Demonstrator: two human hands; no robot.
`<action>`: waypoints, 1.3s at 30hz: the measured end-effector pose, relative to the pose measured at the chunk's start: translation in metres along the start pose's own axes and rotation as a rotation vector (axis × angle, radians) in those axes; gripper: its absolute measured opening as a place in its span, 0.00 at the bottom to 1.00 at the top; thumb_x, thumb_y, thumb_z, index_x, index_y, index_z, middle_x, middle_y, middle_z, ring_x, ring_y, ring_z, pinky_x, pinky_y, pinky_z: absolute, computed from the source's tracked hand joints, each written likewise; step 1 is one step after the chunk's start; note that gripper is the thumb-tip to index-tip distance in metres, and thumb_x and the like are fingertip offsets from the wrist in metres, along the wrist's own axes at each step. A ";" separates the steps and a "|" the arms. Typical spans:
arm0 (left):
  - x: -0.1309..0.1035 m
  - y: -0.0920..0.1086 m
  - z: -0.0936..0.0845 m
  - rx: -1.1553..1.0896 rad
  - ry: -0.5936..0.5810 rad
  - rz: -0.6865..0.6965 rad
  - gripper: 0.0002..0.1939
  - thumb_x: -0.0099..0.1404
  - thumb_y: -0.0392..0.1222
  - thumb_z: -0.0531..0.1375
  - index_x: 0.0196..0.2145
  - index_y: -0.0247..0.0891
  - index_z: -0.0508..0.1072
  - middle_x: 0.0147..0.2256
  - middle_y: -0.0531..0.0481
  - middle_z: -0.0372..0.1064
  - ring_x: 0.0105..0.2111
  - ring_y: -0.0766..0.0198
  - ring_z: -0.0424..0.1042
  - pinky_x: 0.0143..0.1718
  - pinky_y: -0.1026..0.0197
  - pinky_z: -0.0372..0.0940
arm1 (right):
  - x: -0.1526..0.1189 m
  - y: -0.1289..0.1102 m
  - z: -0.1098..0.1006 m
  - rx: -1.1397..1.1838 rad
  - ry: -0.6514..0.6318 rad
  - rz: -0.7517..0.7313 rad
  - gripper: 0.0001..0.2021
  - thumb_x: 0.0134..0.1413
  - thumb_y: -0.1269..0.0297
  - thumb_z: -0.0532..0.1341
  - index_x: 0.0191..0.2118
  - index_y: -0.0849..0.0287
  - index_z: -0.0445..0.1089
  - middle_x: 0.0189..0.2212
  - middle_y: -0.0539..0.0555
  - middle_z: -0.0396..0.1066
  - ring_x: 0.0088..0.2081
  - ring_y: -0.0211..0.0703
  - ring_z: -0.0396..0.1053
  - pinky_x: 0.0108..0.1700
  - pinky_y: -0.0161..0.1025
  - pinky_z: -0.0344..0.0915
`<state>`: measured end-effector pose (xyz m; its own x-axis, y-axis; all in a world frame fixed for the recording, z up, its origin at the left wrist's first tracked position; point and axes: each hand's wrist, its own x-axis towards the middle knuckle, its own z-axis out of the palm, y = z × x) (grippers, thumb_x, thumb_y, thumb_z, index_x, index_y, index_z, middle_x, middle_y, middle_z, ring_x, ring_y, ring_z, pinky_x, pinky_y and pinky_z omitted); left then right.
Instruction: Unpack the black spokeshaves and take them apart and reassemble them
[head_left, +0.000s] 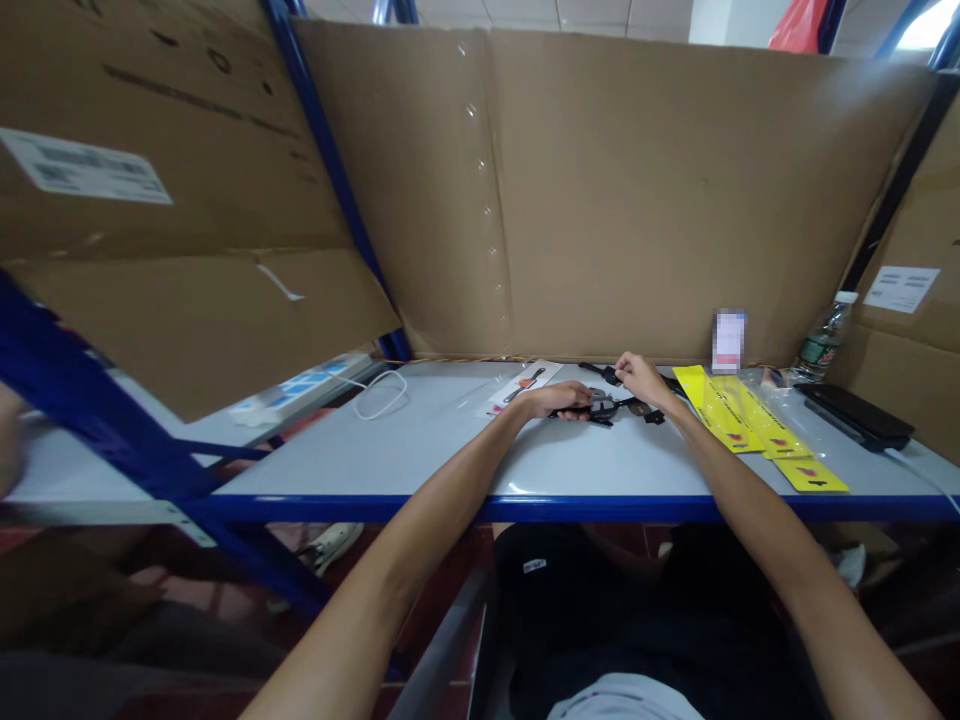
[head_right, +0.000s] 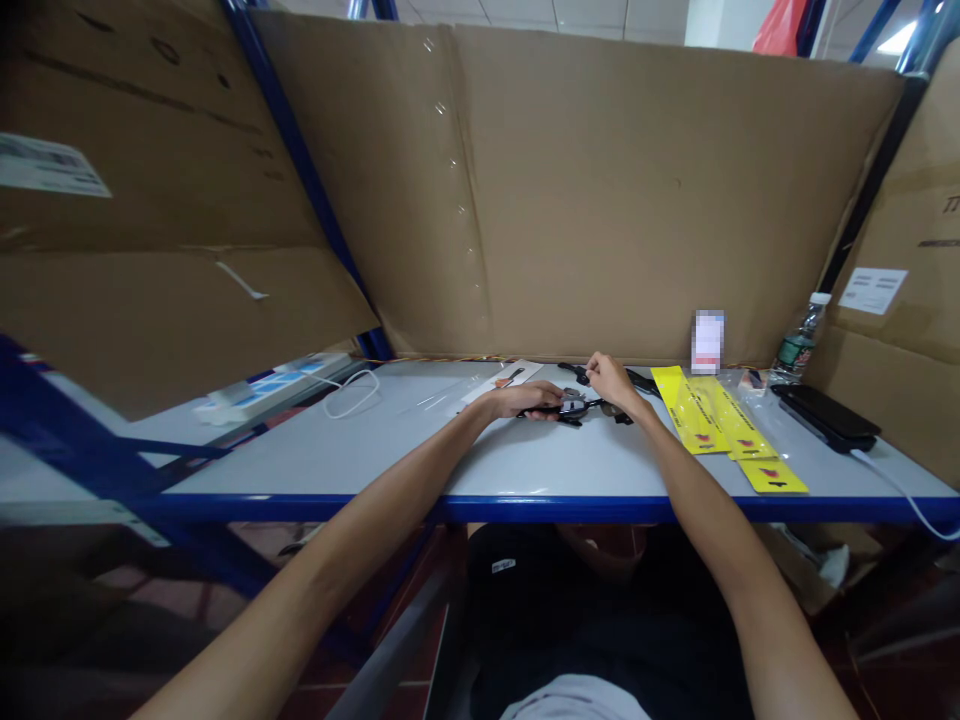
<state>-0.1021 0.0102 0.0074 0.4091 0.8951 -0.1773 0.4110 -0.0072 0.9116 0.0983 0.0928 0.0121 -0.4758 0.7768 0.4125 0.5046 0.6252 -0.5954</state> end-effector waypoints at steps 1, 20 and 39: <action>0.000 0.000 0.000 0.001 0.007 -0.004 0.06 0.57 0.40 0.61 0.28 0.36 0.68 0.23 0.52 0.67 0.17 0.73 0.54 0.17 0.67 0.46 | 0.000 0.000 0.001 0.016 -0.010 0.006 0.06 0.62 0.75 0.58 0.38 0.60 0.70 0.31 0.52 0.77 0.31 0.38 0.75 0.37 0.33 0.65; 0.003 -0.004 -0.003 0.043 -0.035 0.022 0.15 0.58 0.48 0.68 0.29 0.38 0.67 0.23 0.53 0.67 0.17 0.73 0.55 0.17 0.68 0.46 | -0.003 -0.003 0.004 -0.063 -0.006 -0.043 0.06 0.60 0.75 0.59 0.35 0.58 0.69 0.32 0.52 0.77 0.34 0.40 0.74 0.39 0.34 0.65; -0.006 0.012 0.006 0.195 0.064 0.115 0.14 0.59 0.49 0.65 0.33 0.40 0.65 0.22 0.54 0.69 0.16 0.72 0.57 0.18 0.68 0.48 | -0.001 -0.003 0.000 0.005 0.126 -0.002 0.05 0.60 0.73 0.59 0.35 0.56 0.68 0.29 0.51 0.76 0.35 0.42 0.74 0.40 0.35 0.66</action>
<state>-0.0945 0.0019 0.0166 0.4128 0.9096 -0.0469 0.5164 -0.1913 0.8347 0.0971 0.0899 0.0138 -0.3820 0.7792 0.4970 0.4998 0.6265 -0.5981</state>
